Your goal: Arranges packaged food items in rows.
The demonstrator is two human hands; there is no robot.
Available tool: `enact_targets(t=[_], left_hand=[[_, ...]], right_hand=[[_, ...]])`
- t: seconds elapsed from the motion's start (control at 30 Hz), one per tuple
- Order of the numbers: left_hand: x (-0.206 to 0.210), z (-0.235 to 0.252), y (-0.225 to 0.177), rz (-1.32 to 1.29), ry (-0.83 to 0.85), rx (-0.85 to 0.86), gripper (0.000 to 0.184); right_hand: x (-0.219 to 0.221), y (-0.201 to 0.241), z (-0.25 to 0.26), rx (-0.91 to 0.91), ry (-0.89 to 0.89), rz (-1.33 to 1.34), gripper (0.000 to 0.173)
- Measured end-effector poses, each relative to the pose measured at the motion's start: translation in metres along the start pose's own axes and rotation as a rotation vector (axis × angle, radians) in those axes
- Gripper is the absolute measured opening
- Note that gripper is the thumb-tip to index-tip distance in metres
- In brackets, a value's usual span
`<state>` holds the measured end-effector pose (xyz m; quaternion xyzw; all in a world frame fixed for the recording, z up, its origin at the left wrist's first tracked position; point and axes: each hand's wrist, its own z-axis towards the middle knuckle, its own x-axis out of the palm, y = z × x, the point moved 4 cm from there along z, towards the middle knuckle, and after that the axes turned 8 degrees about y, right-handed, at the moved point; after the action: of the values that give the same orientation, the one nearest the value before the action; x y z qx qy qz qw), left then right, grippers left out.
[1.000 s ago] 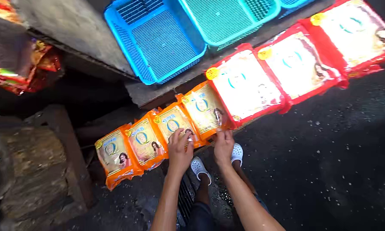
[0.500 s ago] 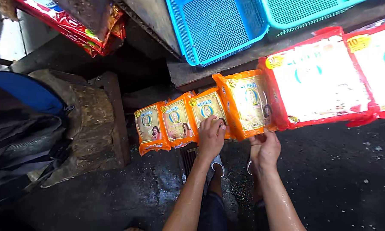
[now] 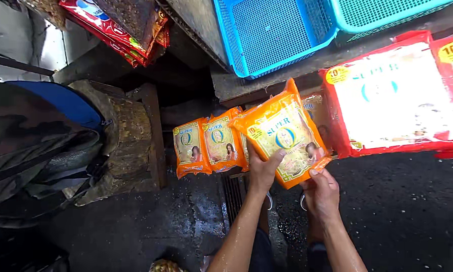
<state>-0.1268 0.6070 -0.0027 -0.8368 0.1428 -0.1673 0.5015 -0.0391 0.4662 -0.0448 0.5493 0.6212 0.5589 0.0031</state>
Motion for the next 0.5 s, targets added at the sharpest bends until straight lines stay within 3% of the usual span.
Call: enact_targets(t=[0.17, 0.3, 0.4, 0.5], left_hand=[[-0.03, -0.01, -0.013, -0.101, -0.096, 0.037, 0.084], [-0.091, -0.02, -0.046, -0.057, -0.189, -0.024, 0.056], [-0.145, -0.009, -0.071, 0.058, -0.207, -0.074, 0.044], [-0.191, 0.009, -0.074, 0.106, -0.168, -0.11, 0.043]], right_hand=[[-0.004, 0.005, -0.023, 0.237, 0.252, -0.356, 0.025], [-0.002, 0.006, -0.031, 0.368, 0.245, -0.472, 0.031], [0.023, 0.004, -0.022, 0.281, 0.178, -0.543, 0.031], [0.07, -0.001, -0.002, 0.124, 0.288, -0.625, 0.039]])
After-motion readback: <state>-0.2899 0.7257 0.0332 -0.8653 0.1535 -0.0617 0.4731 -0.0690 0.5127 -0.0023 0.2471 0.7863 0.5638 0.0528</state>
